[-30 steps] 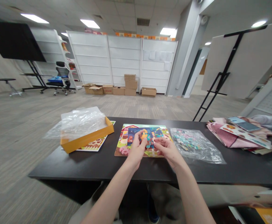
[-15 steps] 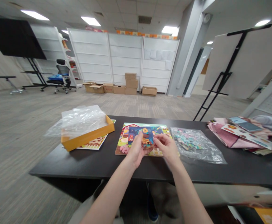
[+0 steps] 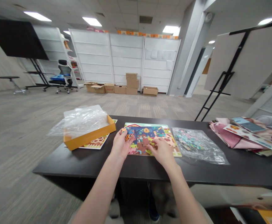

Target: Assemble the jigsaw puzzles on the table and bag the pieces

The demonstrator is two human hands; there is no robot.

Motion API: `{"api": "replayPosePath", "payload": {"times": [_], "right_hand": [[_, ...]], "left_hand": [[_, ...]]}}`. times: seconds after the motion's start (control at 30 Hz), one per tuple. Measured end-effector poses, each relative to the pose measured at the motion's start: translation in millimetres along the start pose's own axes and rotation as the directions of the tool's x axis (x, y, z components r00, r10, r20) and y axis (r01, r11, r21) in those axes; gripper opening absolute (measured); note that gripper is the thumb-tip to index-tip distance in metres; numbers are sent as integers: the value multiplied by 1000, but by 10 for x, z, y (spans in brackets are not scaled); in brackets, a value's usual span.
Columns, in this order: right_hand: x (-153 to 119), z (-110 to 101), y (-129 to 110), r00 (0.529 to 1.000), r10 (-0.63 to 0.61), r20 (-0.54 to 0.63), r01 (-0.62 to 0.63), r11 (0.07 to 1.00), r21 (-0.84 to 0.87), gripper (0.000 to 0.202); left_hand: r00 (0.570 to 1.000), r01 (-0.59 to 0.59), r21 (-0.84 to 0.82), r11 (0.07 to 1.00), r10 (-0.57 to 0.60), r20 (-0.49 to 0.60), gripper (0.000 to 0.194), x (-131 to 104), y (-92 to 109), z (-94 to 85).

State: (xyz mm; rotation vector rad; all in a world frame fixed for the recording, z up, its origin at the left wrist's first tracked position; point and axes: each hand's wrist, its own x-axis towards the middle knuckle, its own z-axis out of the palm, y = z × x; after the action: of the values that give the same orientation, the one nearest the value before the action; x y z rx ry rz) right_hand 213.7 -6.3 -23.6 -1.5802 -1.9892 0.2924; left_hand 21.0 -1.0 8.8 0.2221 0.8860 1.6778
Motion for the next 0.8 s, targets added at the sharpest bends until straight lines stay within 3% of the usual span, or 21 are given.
{"api": "replayPosePath", "payload": {"times": [0.1, 0.4, 0.6, 0.8], "right_hand": [[12, 11, -75, 998, 45, 49, -39, 993, -111, 18], [39, 20, -201, 995, 87, 46, -73, 967, -246, 20], [53, 5, -189, 993, 115, 25, -107, 971, -212, 20], [63, -64, -52, 987, 146, -70, -153, 982, -113, 19]], "left_hand": [[999, -41, 25, 999, 40, 29, 16, -28, -49, -13], [998, 45, 56, 997, -47, 34, 8, -114, -114, 21], [999, 2, -42, 999, 0, 46, 15, -91, -135, 44], [999, 35, -59, 998, -34, 28, 12, -98, -139, 57]]}}
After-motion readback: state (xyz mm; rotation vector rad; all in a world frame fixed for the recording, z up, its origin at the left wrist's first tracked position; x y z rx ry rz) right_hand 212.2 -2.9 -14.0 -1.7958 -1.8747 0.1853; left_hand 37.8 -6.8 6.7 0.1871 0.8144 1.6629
